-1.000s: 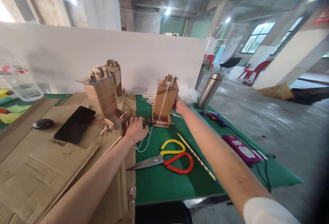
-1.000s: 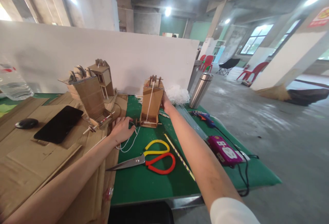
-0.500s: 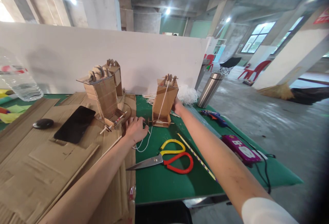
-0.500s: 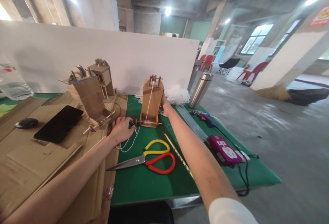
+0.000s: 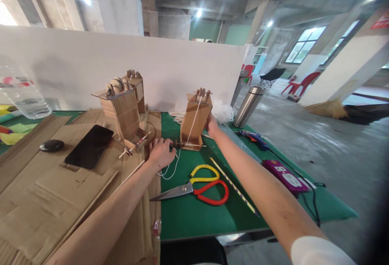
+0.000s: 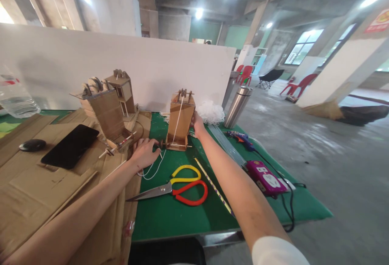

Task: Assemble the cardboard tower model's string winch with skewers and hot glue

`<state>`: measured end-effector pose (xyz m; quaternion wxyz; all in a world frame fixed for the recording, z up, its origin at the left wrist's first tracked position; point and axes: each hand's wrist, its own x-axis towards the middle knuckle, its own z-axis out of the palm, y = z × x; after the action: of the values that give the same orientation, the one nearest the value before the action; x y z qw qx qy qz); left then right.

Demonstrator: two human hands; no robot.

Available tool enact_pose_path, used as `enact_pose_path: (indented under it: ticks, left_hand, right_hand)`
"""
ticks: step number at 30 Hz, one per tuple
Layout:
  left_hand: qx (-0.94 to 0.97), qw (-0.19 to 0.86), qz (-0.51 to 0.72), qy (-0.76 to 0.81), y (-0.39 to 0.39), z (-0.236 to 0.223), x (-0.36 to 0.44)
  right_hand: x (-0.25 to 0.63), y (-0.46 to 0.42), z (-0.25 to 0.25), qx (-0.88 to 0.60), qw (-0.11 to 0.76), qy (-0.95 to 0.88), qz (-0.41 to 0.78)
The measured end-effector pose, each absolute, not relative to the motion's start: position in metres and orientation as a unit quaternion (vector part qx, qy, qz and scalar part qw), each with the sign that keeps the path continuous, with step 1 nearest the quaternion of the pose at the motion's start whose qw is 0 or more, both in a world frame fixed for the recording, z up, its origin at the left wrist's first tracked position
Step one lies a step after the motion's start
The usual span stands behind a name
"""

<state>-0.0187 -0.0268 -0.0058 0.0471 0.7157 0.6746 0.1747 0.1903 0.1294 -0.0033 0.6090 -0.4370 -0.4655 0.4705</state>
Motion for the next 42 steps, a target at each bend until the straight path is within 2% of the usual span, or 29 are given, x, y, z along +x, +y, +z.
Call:
enact_pose_path:
  ticks: [3, 5, 7, 11, 15, 20, 28, 42]
  left_hand:
    - [0.718, 0.046, 0.176, 0.672, -0.027, -0.006, -0.019]
    - [0.719, 0.047, 0.174, 0.671, -0.026, -0.006, -0.019]
    - [0.719, 0.049, 0.173, 0.671, -0.026, -0.006, -0.019]
    - [0.723, 0.053, 0.174, 0.666, -0.027, -0.005, -0.018]
    - [0.724, 0.053, 0.172, 0.666, -0.027, -0.004, -0.018]
    - [0.722, 0.047, 0.167, 0.670, -0.027, -0.003, -0.016]
    - [0.725, 0.039, 0.156, 0.670, -0.026, -0.002, -0.013]
    - [0.727, 0.044, 0.148, 0.669, -0.026, -0.001, -0.012]
  right_hand:
    - [0.208, 0.119, 0.004, -0.472, 0.659, -0.439, 0.387]
    - [0.223, 0.107, 0.006, -0.518, 0.637, -0.467, 0.327]
    - [0.237, 0.090, 0.006, -0.556, 0.574, -0.529, 0.286]
    - [0.248, 0.046, -0.002, -0.541, 0.389, -0.714, 0.215]
    - [0.233, 0.015, -0.015, -0.531, 0.312, -0.774, 0.146]
    - [0.221, 0.011, -0.026, -0.528, 0.298, -0.791, 0.080]
    - [0.223, 0.007, -0.026, -0.561, 0.257, -0.785, 0.059]
    - [0.221, 0.008, -0.024, -0.553, 0.272, -0.787, 0.035]
